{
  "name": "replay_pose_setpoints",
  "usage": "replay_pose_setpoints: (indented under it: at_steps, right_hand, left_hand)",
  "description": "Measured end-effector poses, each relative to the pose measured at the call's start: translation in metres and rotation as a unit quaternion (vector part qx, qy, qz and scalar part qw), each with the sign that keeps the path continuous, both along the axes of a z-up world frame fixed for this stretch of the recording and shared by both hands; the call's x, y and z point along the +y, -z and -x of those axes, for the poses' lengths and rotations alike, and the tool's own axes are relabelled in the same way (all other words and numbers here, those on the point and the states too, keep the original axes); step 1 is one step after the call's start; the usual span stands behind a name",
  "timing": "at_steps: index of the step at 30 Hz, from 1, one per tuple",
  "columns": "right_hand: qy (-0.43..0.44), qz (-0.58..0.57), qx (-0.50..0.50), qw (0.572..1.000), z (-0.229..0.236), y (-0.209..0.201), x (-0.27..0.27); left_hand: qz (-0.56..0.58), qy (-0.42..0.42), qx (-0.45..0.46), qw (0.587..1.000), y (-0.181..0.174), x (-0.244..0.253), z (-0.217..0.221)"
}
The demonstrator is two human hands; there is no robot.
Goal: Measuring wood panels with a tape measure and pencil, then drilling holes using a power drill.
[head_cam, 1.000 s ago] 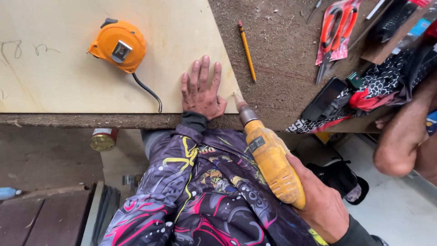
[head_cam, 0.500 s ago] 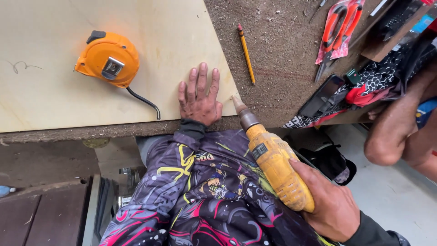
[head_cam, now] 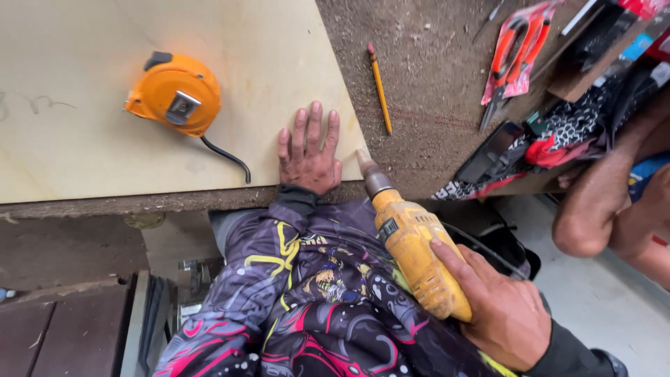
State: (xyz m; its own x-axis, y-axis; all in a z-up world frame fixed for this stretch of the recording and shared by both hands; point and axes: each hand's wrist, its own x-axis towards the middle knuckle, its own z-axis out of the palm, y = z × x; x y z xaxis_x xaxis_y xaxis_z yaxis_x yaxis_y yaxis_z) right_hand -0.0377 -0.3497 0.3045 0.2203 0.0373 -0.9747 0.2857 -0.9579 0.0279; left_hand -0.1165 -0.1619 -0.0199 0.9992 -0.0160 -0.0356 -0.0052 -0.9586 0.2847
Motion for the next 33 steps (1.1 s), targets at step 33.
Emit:
replay_pose_setpoints:
  at_steps: [33]
  right_hand:
    - [0.226,0.102,-0.195,0.949,-0.106,-0.05,0.091]
  left_hand:
    - [0.087,-0.058,0.127,0.986,-0.012,0.108,-0.127]
